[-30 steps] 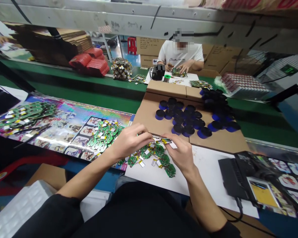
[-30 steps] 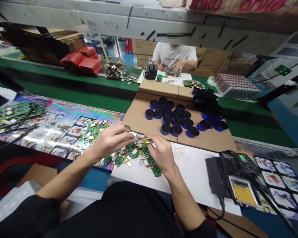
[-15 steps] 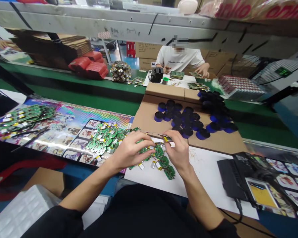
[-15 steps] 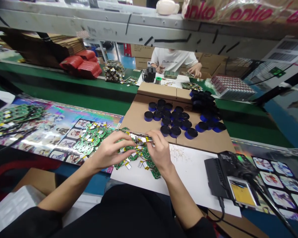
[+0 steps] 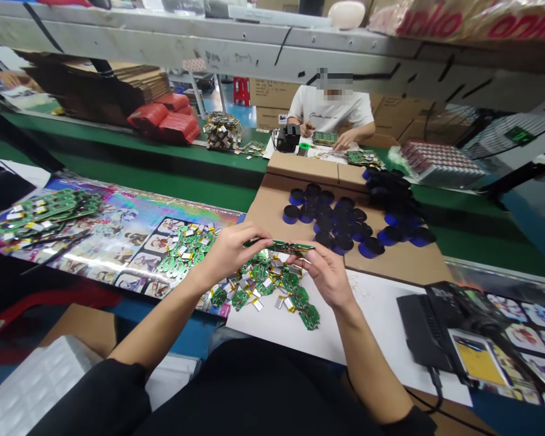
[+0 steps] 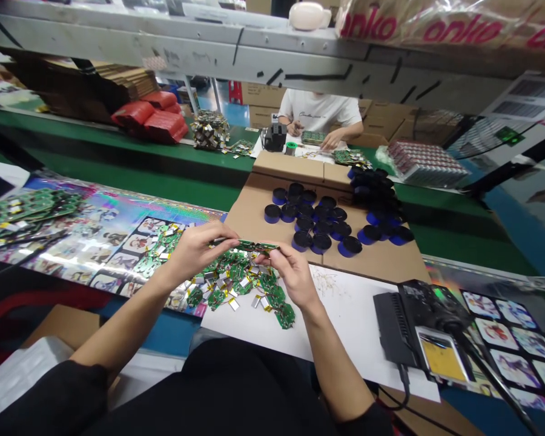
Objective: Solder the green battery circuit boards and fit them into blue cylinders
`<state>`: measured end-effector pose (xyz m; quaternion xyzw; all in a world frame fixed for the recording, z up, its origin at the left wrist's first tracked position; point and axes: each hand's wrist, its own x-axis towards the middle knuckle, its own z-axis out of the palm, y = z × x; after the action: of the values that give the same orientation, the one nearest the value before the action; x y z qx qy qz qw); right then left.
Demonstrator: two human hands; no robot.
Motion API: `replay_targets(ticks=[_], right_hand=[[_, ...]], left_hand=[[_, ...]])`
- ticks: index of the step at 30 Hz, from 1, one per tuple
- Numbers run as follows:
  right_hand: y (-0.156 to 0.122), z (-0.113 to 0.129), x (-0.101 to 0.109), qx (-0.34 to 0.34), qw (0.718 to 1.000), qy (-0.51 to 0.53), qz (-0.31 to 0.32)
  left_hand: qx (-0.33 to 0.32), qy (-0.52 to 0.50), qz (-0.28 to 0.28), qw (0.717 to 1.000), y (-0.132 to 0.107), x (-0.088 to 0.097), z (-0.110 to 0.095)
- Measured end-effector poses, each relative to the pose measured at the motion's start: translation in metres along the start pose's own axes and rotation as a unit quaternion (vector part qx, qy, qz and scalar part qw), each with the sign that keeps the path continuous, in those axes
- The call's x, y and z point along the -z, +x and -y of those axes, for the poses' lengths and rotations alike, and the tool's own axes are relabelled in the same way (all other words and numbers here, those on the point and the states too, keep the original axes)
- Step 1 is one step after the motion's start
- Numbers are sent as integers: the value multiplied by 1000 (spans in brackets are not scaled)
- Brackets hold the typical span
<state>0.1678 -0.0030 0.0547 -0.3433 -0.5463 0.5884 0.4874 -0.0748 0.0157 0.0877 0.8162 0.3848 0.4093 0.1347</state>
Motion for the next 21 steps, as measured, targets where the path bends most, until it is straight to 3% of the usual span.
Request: replay_targets(ticks=[4, 9, 11, 13, 18, 21], right_hand=[[1, 2, 1, -5, 998, -58, -18], [-3, 2, -6, 58, 978, -192, -60], [-6, 2, -10, 89, 964, -236, -87], [-7, 3, -13, 132, 946, -278, -101], [-8, 2, -18, 246, 891, -372, -82], [-7, -2, -22, 279, 874, -386, -95]], left_hand=[[-44, 54, -9, 998, 0, 3, 5], [-148, 140, -39, 978, 1, 3, 9], [-162, 147, -56, 974, 0, 0, 6], [-129, 114, -80, 982, 0, -4, 3], [32, -45, -140, 989, -4, -14, 1], [22, -22, -192, 981, -10, -25, 1]])
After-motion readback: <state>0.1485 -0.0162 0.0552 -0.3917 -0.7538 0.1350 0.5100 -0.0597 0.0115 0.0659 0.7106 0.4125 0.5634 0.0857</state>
